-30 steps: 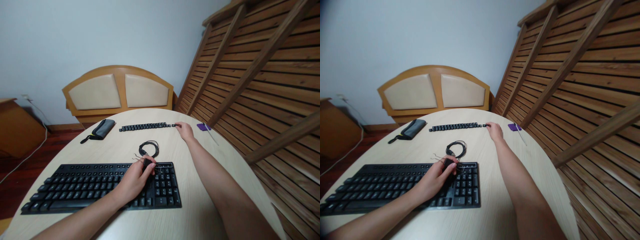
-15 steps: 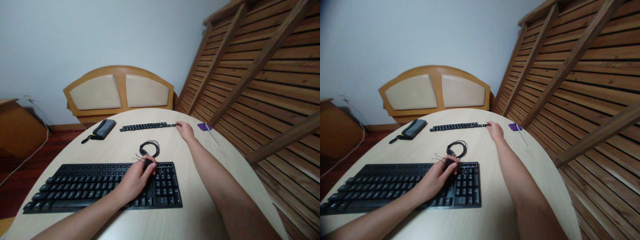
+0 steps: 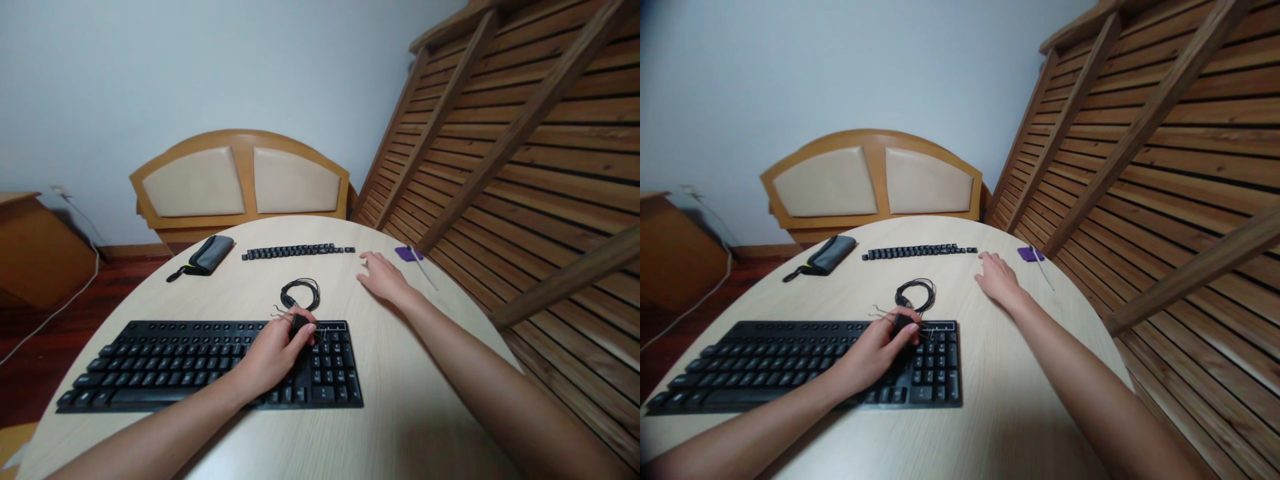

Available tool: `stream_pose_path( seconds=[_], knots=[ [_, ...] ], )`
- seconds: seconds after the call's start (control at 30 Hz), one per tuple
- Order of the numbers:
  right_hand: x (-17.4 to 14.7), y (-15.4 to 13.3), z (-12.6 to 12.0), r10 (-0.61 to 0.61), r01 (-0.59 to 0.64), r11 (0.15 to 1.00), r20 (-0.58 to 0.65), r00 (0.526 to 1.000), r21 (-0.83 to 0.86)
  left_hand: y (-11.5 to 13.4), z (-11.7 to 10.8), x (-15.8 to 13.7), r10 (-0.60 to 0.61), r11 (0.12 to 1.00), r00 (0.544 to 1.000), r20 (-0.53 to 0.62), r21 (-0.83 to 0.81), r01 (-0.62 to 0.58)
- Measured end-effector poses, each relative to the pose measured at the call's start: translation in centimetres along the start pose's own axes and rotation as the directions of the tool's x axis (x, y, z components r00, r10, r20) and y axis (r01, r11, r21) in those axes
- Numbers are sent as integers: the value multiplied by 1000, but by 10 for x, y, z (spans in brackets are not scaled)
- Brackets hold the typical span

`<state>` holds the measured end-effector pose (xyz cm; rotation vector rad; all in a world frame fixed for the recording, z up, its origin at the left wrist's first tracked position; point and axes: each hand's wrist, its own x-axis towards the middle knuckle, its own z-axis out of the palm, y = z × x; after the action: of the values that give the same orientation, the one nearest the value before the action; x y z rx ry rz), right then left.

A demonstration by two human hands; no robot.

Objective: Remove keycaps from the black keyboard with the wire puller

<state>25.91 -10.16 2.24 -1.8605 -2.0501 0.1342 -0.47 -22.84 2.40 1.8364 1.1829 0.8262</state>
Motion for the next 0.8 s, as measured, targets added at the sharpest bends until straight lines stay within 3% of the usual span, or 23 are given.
stream_pose_path(
  seconds=[0.13, 0.27, 0.37, 0.47, 0.8],
  knots=[
    [-48, -23, -18, -210, 187, 968, 133, 969, 170, 1, 0, 0, 19, 998, 1000, 5, 56, -20],
    [-90, -39, -35, -456, 327, 865, 322, 830, 382, 1, 0, -1, 52, 996, 999, 4, 78, -52],
    [-108, -42, -35, -525, 342, 836, 446, 725, 429, 0, 0, -1, 69, 994, 998, -7, 83, -68],
    [-116, -44, -27, -560, 365, 822, 507, 656, 437, 0, -1, -1, 76, 993, 997, -7, 87, -75],
    [-119, -53, -18, -611, 397, 776, 429, 665, 490, 14, -2, -8, 98, 986, 995, -17, 138, -95]
  ],
)
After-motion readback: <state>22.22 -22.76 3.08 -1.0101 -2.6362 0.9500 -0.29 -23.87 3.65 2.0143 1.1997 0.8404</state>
